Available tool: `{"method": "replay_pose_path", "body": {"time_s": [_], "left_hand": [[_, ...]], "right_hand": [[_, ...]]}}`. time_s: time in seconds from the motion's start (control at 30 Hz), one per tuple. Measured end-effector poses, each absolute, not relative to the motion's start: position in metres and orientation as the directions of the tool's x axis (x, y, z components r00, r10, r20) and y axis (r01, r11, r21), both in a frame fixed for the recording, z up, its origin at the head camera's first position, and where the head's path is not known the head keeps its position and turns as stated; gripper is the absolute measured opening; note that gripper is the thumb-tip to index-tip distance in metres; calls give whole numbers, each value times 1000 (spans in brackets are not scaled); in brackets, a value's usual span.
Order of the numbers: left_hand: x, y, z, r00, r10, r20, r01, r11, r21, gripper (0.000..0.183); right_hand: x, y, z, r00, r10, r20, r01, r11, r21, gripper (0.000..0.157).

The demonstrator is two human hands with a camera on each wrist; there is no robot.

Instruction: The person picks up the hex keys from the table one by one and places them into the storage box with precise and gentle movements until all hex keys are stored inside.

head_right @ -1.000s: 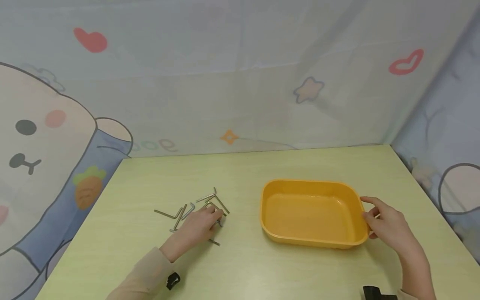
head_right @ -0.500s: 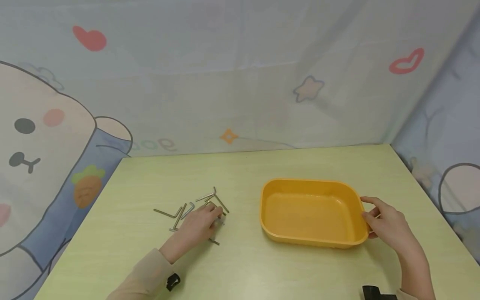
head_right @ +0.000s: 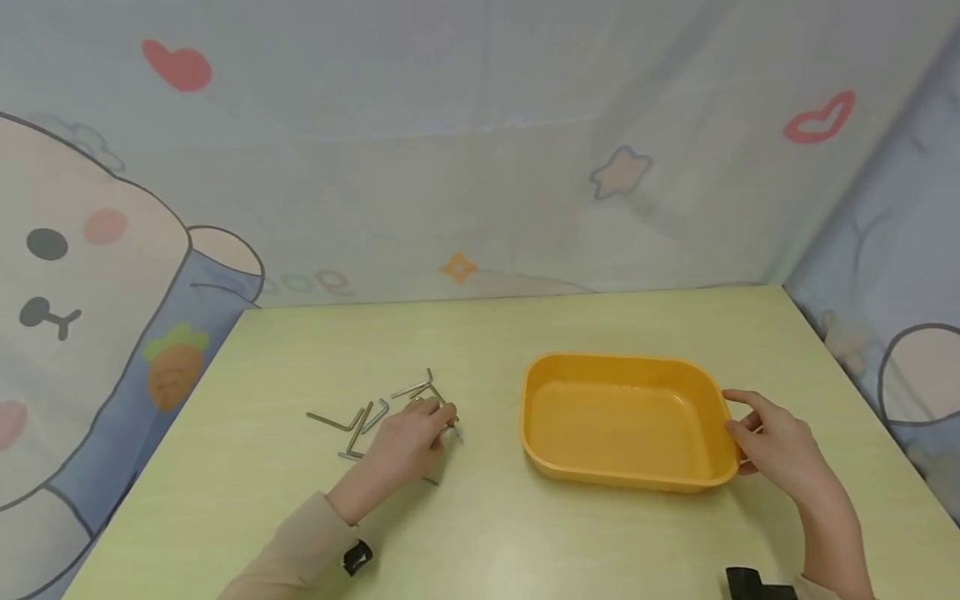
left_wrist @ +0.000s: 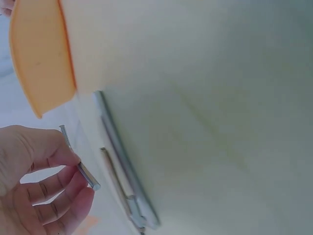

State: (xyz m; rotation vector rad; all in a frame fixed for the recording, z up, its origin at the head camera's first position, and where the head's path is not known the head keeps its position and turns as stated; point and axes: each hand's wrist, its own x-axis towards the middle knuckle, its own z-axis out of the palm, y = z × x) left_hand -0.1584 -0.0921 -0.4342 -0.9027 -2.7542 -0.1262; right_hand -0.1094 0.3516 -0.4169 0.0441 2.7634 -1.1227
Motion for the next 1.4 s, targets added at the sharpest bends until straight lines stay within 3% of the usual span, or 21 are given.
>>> {"method": "replay_pose_path", "body": {"time_s": [0.2, 0.73, 1.4], "left_hand": [[-156, -79, -427, -725, 606, 328, 633, 774, -30, 31], [-152, -49, -410, -729, 612, 306, 658, 750, 68, 31], [-161, -17, -390, -665, 681, 308, 735, 668, 111, 27]], "right_hand": [[-107, 352, -419, -985, -38, -169, 93, 706, -702, 51], [-106, 349, -419, -986, -44, -159, 85, 688, -721, 50], [-106, 352, -419, -988, -35, -152, 87, 688, -720, 50]]}}
